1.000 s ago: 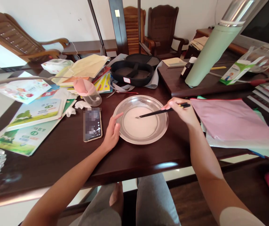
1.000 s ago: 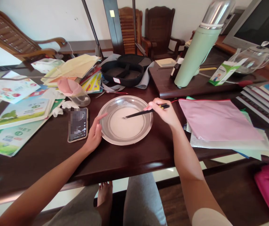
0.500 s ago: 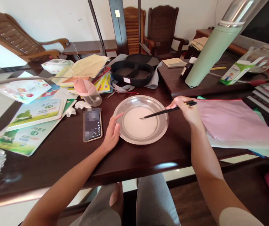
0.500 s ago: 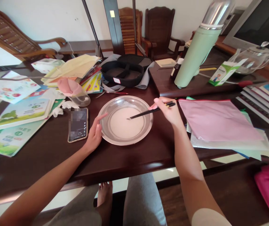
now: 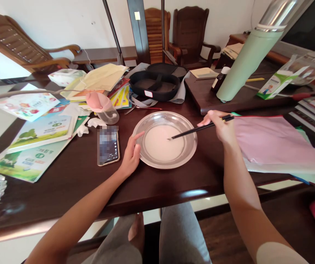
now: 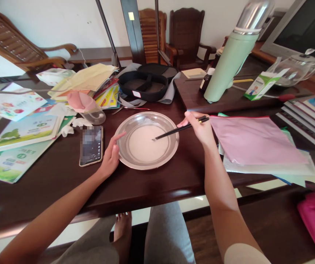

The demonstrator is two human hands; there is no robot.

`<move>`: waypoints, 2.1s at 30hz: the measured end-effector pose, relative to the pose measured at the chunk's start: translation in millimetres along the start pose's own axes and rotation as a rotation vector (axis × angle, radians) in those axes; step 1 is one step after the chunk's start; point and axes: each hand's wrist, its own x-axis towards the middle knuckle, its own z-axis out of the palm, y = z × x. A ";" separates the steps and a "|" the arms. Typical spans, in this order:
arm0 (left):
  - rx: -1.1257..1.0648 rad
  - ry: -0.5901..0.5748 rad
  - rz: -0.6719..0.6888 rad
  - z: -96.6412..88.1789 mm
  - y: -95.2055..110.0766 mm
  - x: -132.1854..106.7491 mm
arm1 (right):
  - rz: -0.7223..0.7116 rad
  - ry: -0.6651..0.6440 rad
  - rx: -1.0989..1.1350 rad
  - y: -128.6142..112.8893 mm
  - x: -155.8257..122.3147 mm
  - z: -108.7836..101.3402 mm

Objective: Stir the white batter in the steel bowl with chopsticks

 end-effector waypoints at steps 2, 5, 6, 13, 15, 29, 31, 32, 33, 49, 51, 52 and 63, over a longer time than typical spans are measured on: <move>0.001 -0.002 0.000 -0.3 0.3 0.0 | 0.006 -0.021 0.042 0.6 -0.3 -2.7; 0.003 -0.004 -0.008 -0.7 1.5 0.0 | 0.026 -0.229 0.063 -3.5 -2.8 5.2; 0.002 -0.004 -0.012 -0.8 2.0 0.1 | 0.025 -0.295 0.056 -5.1 -3.5 9.2; -0.007 -0.002 -0.017 -0.2 3.1 0.8 | -0.013 -0.075 -0.019 -0.4 -0.7 3.9; -0.005 -0.001 -0.017 -0.1 2.9 0.7 | -0.011 -0.014 0.002 2.0 0.2 -2.6; 0.017 -0.001 -0.009 -0.5 2.0 0.6 | -0.056 -0.011 0.025 3.6 1.1 -2.0; 0.016 -0.004 -0.013 -0.5 1.8 0.5 | -0.084 0.003 0.074 5.4 1.3 -7.1; 0.018 -0.004 -0.011 -0.5 1.9 0.5 | -0.089 -0.030 0.093 5.0 0.6 -6.8; 0.020 -0.003 -0.009 -0.5 2.0 0.6 | -0.084 -0.084 0.102 3.9 -0.4 -4.6; 0.014 -0.002 0.013 0.0 -0.6 -0.2 | -0.007 -0.238 0.064 -3.8 -3.7 3.1; 0.017 -0.002 0.018 0.1 -0.6 -0.1 | -0.013 -0.319 0.034 -7.4 -5.0 11.4; 0.018 -0.001 0.020 0.0 -0.5 0.0 | -0.025 -0.325 0.016 -8.0 -5.1 13.8; 0.024 0.001 0.002 -0.3 0.0 -0.1 | -0.003 -0.212 0.065 -3.3 -3.5 1.7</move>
